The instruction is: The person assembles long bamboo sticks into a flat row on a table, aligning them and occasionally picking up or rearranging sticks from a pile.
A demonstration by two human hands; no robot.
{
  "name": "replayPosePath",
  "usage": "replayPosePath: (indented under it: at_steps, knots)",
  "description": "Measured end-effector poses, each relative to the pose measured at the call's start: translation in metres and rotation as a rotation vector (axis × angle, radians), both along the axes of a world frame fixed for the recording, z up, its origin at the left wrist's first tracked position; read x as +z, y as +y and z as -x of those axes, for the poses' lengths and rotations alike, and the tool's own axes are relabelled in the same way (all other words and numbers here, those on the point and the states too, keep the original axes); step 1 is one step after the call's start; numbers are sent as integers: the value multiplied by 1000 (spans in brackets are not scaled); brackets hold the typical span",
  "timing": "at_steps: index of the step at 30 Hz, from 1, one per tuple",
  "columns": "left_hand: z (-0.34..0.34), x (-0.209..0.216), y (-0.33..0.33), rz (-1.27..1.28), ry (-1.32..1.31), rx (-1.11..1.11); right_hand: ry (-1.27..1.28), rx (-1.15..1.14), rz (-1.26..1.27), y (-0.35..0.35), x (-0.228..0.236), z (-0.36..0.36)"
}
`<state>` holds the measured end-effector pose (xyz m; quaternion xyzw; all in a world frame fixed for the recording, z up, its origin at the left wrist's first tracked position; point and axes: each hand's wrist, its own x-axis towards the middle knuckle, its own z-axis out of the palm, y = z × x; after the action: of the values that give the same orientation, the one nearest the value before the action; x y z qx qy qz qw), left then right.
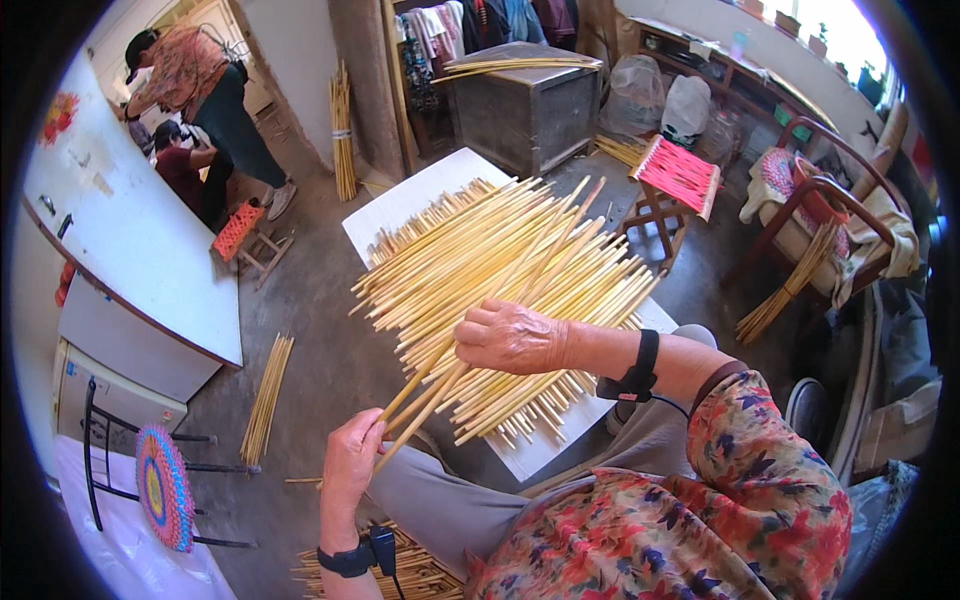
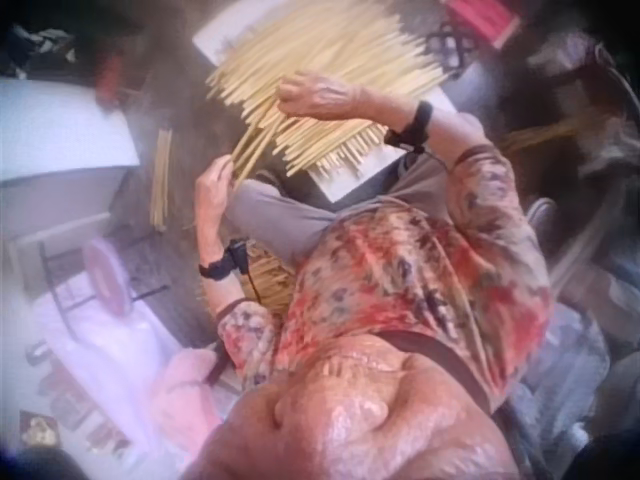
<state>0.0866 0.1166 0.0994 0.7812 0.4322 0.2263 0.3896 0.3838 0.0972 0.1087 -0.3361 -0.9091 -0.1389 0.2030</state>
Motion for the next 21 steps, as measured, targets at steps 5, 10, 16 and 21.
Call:
replayPosePath:
  at_steps: [5,10,16,21]
  knots:
    - [-13,12,5,62,73,-47,45,-12,22,-6,-10,-12]
    - [-18,17,13,21,20,-136,35,-28,-31,-4,-5,-18]
    - [-38,16,39,-719,232,-197,-43,-93,2,6,-16,-36]
    - [-54,14,41,-907,-131,236,2,-371,-20,34,-19,-72]
